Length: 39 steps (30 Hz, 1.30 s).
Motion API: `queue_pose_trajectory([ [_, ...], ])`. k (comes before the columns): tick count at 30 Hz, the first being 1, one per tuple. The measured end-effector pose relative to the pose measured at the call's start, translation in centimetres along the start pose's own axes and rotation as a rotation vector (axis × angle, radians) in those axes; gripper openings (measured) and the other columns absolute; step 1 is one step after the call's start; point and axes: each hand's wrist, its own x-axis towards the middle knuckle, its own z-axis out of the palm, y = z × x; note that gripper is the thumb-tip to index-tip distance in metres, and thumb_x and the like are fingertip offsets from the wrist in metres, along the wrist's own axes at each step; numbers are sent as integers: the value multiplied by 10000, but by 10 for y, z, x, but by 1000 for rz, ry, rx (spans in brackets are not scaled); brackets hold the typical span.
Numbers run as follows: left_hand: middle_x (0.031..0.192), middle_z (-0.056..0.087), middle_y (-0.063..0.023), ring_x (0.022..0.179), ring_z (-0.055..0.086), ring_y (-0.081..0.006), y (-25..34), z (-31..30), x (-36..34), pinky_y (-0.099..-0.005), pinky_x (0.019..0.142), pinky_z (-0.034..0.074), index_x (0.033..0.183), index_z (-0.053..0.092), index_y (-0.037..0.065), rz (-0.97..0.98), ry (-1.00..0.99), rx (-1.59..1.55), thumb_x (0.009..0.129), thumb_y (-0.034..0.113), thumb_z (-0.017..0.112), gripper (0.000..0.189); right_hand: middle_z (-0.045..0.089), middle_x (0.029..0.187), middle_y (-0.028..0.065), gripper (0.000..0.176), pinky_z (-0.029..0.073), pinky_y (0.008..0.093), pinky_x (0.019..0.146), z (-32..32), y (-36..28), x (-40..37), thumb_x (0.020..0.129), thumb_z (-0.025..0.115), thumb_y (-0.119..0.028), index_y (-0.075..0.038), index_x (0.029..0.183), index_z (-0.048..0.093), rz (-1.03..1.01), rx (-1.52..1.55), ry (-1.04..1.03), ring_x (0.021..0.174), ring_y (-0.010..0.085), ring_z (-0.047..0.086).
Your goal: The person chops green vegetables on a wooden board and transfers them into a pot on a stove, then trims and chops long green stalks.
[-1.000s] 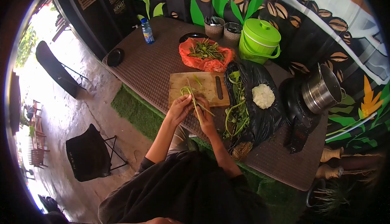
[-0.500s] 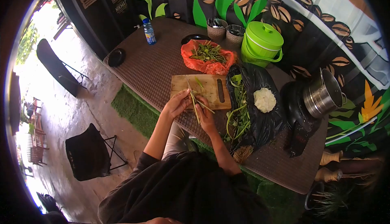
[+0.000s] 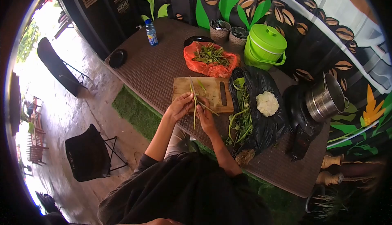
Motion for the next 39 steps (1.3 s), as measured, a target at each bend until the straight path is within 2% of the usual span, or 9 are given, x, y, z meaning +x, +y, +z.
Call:
queue_pose_trajectory([
  [1,841,588,16,757,577,-70,1,2,-1,-197,715,515,963,595,41,-3,24,1,909,148,607,120,412,780,-47,341,284,202,552,2,-1,0,1004,423,-213,-82,1319,406,2,0,-3,630,32,325],
  [8,840,594,9,777,591,-75,6,-6,-1,-193,716,519,977,601,47,-20,73,36,901,158,621,137,407,760,-62,305,277,197,546,4,2,4,1000,438,-223,-95,1276,434,54,-22,71,619,27,319],
  [10,957,607,-15,832,597,-90,11,-11,1,-213,768,526,1033,588,36,-61,11,46,932,149,565,154,406,751,-61,305,280,197,545,3,-1,5,999,441,-226,-94,1273,437,91,-37,69,614,27,318],
  [17,979,597,-22,897,595,-105,10,-17,11,-232,821,527,1079,547,25,-7,-26,-51,937,139,551,182,407,748,-56,322,293,202,549,-2,-3,8,1001,431,-235,-91,1289,432,76,-52,26,616,29,330],
  [23,986,597,-17,891,597,-106,4,-5,14,-227,834,518,1067,547,32,31,54,-40,936,118,550,157,409,767,-54,353,306,203,563,-9,-7,10,1004,421,-231,-76,1322,405,57,-108,6,631,30,335],
  [25,971,617,-22,857,605,-98,6,-1,13,-212,806,520,1041,563,45,33,56,-65,897,84,609,157,406,766,-53,359,308,202,566,-10,-7,11,1005,418,-225,-73,1330,396,74,-98,0,634,30,337],
  [28,975,620,-27,858,606,-100,2,4,13,-208,813,515,1028,566,43,38,38,-43,895,80,610,145,445,825,-49,351,306,195,571,-15,-3,14,1003,421,-207,-75,1326,393,115,-70,-7,641,28,337],
  [33,982,620,-35,876,610,-111,-8,2,19,-222,813,520,1036,566,29,92,22,-40,910,106,592,150,495,982,-27,350,370,185,647,-24,1,21,995,441,-205,-82,1319,389,136,5,6,718,31,403],
  [39,930,625,-42,850,606,-114,-4,12,17,-241,791,528,999,586,18,133,99,18,937,162,560,159,489,926,-22,346,380,203,674,-35,-13,29,994,450,-208,-77,1311,404,235,-93,20,744,46,417],
])
